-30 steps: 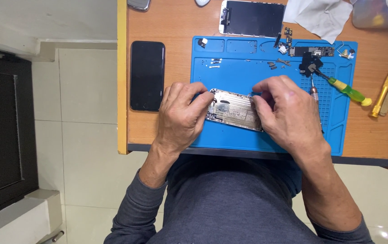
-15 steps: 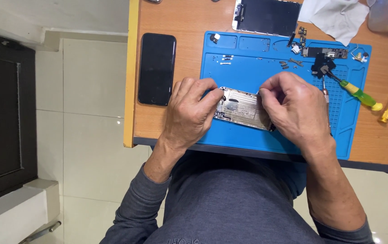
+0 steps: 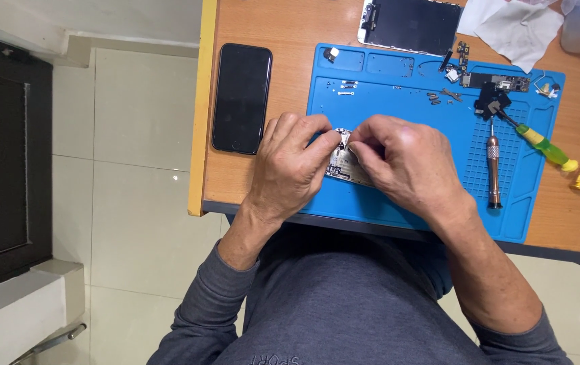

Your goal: The person uses a metal spudger to pry and lift a ribbon cable connector on a disassembled smartphone motherboard. They then use tweezers to carefully adjust and reseat the connector and other small components on the board.

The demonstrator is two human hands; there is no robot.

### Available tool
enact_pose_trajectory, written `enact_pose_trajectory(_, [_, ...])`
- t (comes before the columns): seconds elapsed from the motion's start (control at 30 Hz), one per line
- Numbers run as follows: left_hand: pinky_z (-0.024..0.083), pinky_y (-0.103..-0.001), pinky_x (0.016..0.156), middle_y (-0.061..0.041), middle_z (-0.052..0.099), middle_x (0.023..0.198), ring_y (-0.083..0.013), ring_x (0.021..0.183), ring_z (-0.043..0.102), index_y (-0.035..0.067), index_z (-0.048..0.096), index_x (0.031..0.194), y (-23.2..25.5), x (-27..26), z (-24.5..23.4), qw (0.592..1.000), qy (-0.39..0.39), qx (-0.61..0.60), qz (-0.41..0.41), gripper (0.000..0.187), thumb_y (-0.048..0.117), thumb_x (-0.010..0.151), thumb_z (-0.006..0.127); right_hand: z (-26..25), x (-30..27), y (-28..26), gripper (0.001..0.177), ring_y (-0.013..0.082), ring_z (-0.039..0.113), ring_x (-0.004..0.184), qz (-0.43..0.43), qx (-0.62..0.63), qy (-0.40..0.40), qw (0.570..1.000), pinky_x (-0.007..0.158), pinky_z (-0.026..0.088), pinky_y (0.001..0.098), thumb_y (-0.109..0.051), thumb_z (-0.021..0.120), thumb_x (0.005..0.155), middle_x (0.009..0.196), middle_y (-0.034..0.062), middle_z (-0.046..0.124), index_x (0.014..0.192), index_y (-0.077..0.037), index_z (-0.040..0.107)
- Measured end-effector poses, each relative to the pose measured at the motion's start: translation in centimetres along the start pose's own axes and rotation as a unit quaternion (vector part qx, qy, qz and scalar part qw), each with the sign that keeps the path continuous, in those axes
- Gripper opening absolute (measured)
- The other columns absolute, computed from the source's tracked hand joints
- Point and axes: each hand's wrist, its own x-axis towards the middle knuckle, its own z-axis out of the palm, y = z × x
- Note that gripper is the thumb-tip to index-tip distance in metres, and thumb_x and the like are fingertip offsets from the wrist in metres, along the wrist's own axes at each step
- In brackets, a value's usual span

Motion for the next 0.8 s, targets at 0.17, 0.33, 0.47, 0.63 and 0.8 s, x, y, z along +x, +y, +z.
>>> enact_pose_trajectory(0.17, [0.053, -0.041, 0.089, -0.002, 0.063, 0.110, -0.0252, 0.104, 0.063, 0.016, 0.077, 0.109, -1.0, -0.7, 1.4, 0.999, 0.037, -0.036, -0.003, 0.010, 0.007, 0.109, 0.073, -0.3, 0.4, -0.7, 0.005, 0.0322, 0.079, 0.075, 0.024, 0.072, 0.010, 0.997, 0.060, 0.060, 0.0433, -0.011, 0.079, 0.106, 0.080, 0.0101, 0.079, 0.103, -0.009, 0.083])
enact_pose_trajectory(0.33, [0.052, -0.041, 0.089, -0.002, 0.063, 0.110, -0.0254, 0.103, 0.063, 0.016, 0.076, 0.109, -0.9, -0.6, 1.4, 0.999, 0.036, -0.036, -0.003, 0.010, 0.006, 0.108, 0.073, -0.4, 0.4, -0.8, 0.005, 0.0327, 0.079, 0.076, 0.025, 0.070, 0.008, 0.997, 0.060, 0.060, 0.0428, -0.011, 0.079, 0.106, 0.080, 0.0104, 0.080, 0.103, -0.009, 0.083])
enact_pose_trajectory(0.47, [0.052, -0.041, 0.089, -0.002, 0.063, 0.110, -0.0251, 0.103, 0.063, 0.016, 0.077, 0.109, -0.9, -0.6, 1.3, 0.999, 0.035, -0.040, -0.006, 0.010, 0.006, 0.109, 0.073, -0.3, 0.4, -0.6, 0.004, 0.0333, 0.079, 0.077, 0.023, 0.076, 0.013, 0.997, 0.060, 0.061, 0.0431, -0.010, 0.079, 0.106, 0.081, 0.0111, 0.080, 0.103, -0.009, 0.083])
enact_pose_trajectory(0.63, [0.053, -0.042, 0.089, -0.002, 0.064, 0.110, -0.0257, 0.103, 0.063, 0.015, 0.077, 0.109, -0.8, -0.5, 1.2, 0.999, 0.035, -0.039, -0.006, 0.010, 0.006, 0.108, 0.074, -0.3, -0.1, 0.0, 0.004, 0.0346, 0.079, 0.078, 0.020, 0.086, 0.024, 0.996, 0.061, 0.061, 0.0451, -0.012, 0.080, 0.107, 0.083, 0.0118, 0.080, 0.106, -0.009, 0.082])
enact_pose_trajectory(0.8, [0.052, -0.041, 0.089, -0.002, 0.064, 0.110, -0.0252, 0.103, 0.063, 0.015, 0.077, 0.108, -0.8, -0.4, 1.1, 0.998, 0.035, -0.043, -0.008, 0.009, 0.008, 0.110, 0.073, -1.3, -0.7, 0.1, 0.009, 0.0314, 0.076, 0.080, 0.034, 0.147, 0.042, 0.988, 0.061, 0.061, 0.0429, -0.005, 0.079, 0.104, 0.091, 0.0163, 0.077, 0.112, -0.005, 0.080])
